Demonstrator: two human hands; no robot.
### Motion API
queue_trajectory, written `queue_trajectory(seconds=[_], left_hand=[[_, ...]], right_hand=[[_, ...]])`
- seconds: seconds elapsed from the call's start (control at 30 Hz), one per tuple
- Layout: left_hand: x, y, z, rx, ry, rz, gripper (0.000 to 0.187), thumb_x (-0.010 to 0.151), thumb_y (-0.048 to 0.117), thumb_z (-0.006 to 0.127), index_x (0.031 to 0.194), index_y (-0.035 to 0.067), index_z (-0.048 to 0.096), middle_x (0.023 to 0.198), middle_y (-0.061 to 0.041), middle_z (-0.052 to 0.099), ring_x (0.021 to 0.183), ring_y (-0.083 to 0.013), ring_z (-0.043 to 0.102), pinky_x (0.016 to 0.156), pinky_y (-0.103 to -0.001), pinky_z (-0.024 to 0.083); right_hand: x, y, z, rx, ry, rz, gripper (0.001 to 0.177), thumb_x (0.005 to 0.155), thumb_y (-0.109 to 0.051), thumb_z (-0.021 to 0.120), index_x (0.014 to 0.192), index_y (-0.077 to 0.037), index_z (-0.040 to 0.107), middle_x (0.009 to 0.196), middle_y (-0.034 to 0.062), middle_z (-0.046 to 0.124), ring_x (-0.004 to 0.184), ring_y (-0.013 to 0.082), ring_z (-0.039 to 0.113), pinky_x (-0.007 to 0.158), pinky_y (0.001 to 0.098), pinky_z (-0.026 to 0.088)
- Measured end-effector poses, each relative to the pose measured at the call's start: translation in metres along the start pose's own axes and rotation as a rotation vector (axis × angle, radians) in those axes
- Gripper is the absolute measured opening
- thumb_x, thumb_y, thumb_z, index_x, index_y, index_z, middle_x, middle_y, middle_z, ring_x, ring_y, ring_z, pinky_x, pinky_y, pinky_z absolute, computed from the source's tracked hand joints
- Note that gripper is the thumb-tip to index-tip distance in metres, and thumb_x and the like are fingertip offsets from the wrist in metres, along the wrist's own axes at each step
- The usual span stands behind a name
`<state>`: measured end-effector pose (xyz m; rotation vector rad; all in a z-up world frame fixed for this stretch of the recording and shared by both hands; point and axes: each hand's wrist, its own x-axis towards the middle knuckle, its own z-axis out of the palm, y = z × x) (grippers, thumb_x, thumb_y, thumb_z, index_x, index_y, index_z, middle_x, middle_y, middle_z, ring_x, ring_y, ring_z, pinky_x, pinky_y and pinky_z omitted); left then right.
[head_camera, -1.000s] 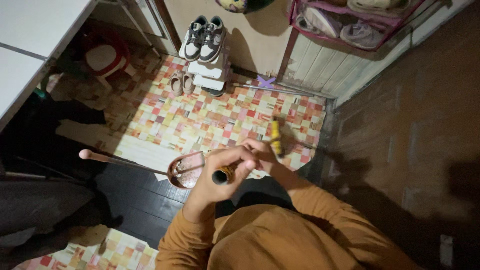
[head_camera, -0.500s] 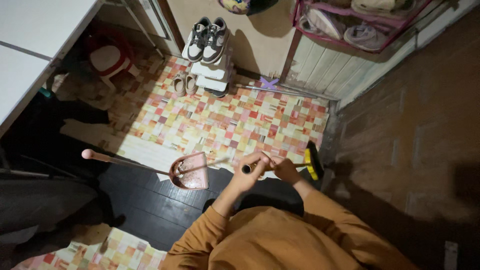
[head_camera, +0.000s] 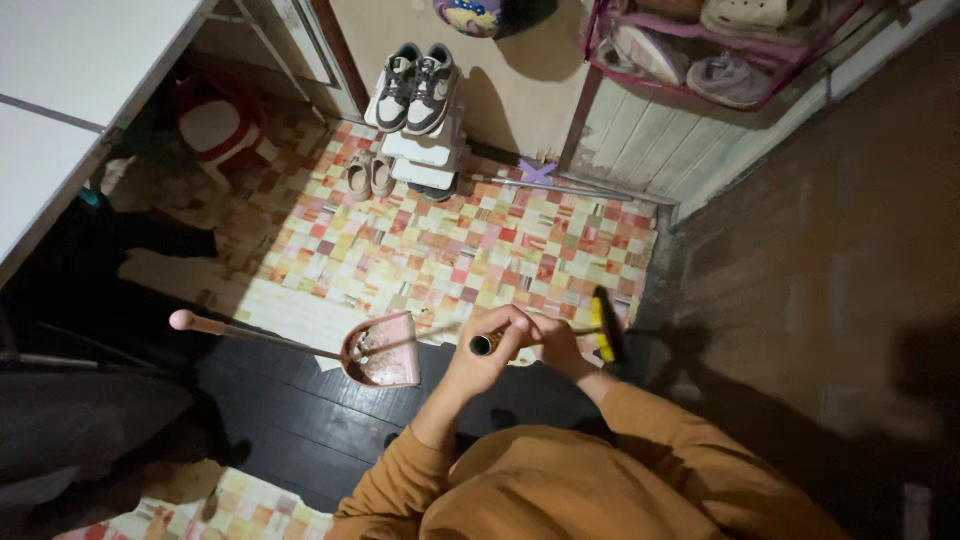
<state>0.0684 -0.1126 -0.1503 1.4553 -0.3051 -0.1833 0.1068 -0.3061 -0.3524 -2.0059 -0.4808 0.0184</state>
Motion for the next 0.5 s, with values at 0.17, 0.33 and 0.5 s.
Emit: queue_trajectory(seconds=[0.17,0.33,0.5], left_hand=[[-0.012,0.063,-0.019,0.074,-0.028,0.153,0.02,0.107,0.012,0.058,0.095,-0.001,0.067,0.091,-0.006,0.074,0.087,-0.0134,0.069,0.08,-0.029,0.055],[-0.02,0.116,-0.02,0.202,-0.065,0.138,0.017,0.102,0.012,0.061,0.092,-0.001,0.068,0.082,-0.007,0.073,0.073,-0.0139,0.068,0.068,-0.029,0.054],[-0.023,0.15,-0.025,0.275,-0.165,0.365,0.014,0.101,0.011,0.067,0.089,0.003,0.068,0.079,-0.006,0.071,0.068,-0.0129,0.067,0.063,-0.028,0.052]], right_hand=[[0.018,-0.046,0.045,0.286,-0.142,0.063,0.02,0.095,-0.019,0.067,0.111,-0.007,0.067,0.099,0.0059,0.069,0.092,0.0169,0.068,0.079,0.031,0.054],[0.035,-0.043,0.087,0.427,-0.236,0.034,0.017,0.097,-0.018,0.066,0.108,-0.005,0.066,0.097,0.0066,0.067,0.091,0.0157,0.067,0.079,0.0292,0.053],[0.046,-0.104,0.072,0.447,-0.204,-0.074,0.018,0.094,-0.019,0.067,0.105,-0.004,0.067,0.091,0.008,0.069,0.084,0.0173,0.069,0.075,0.0302,0.054]])
